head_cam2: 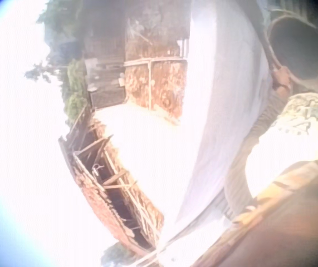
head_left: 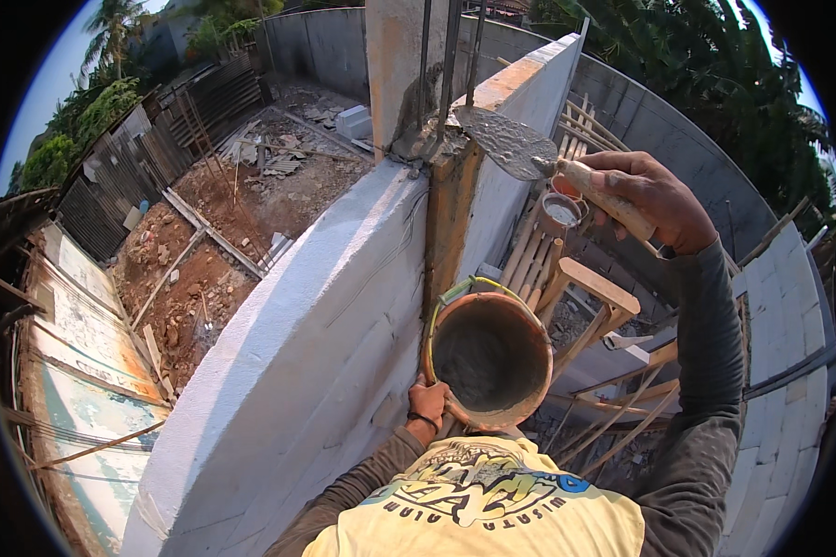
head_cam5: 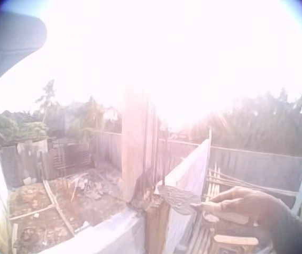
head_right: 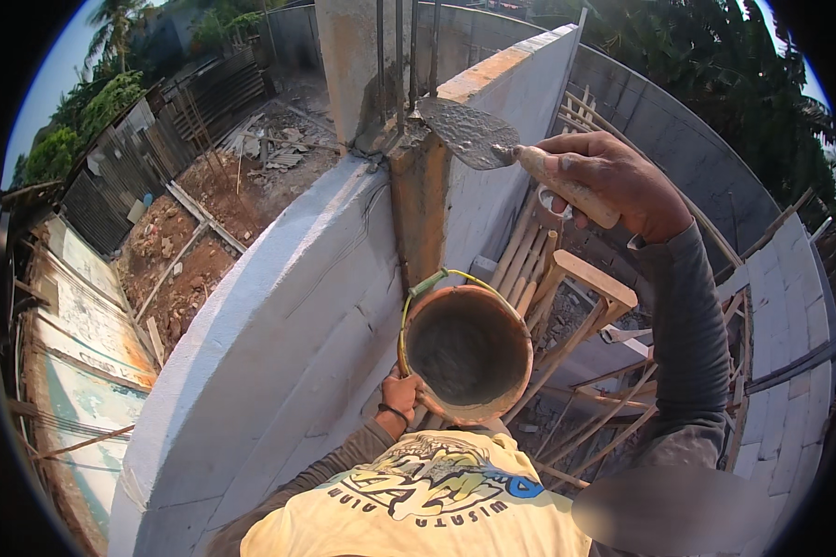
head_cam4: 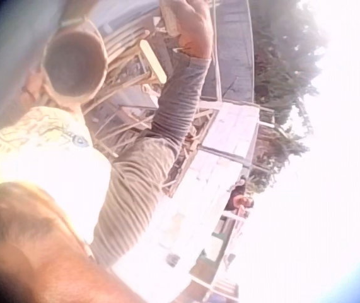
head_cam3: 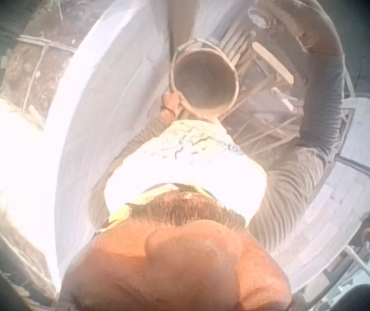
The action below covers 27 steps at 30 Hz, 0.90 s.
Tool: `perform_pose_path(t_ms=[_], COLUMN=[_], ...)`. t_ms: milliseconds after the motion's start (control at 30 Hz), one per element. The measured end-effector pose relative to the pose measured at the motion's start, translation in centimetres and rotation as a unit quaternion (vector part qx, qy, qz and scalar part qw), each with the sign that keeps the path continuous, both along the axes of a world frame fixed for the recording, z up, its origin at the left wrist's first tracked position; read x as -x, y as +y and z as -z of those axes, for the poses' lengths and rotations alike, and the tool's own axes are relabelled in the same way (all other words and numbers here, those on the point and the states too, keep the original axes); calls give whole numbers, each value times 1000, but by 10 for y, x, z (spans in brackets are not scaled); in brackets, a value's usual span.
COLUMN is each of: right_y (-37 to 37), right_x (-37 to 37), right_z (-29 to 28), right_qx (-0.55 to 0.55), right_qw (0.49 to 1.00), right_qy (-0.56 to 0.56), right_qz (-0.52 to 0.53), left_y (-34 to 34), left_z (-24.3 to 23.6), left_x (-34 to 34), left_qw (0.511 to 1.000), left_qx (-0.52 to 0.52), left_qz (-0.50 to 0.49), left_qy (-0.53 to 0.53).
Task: The person scoops wet cement from a bucket using a trowel and applies it to a vertical wall section, smoothing the surface. The person repeatedly scoops and spreads the cement along the wall edge.
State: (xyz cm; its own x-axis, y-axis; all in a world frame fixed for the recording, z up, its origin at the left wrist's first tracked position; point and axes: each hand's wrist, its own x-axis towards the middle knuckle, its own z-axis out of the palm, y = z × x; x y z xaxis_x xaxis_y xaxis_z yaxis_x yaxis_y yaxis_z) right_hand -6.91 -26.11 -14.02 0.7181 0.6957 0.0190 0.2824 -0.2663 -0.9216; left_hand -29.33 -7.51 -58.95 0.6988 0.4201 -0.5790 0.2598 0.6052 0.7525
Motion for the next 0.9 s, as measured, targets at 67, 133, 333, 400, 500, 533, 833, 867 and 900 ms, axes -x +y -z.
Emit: perform_pose_path(t_ms=[67, 133, 333, 400, 500, 533, 833, 867, 900], right_y=[7, 5, -51, -84, -102, -91, -13, 4, 21], right_x=[-6, -6, 18, 49, 74, 90, 131, 126, 122], right_z=[-20, -35, -22, 7, 96, 132, 329, 321, 312], right_qx=[36, 67, 57, 94, 203, 243, 268, 197, 127], right_qw=[998, 994, 994, 993, 973, 968, 952, 971, 983], right_qy=[55, 84, 86, 65, 103, 68, -144, -137, -129], right_qz=[-24, -22, -21, -8, -42, -16, -28, -9, 9], left_y=[-3, -8, 6, 3, 6, 5, 6, 4, 5], left_z=[-2, -5, 4, -5, -15, -31, -36, -37, -29], left_x=[-2, -2, 9, 9, 7, 8, 14, 15, 18], left_qw=[1000, 1000, 999, 1000, 999, 999, 999, 999, 998], left_qx=[-6, -16, -9, -3, 23, 38, 28, 34, 49], left_qz=[15, 23, -3, 13, 23, 12, 29, 17, 31], left_qy=[0, 2, -30, -23, 16, 14, 32, 39, 27])
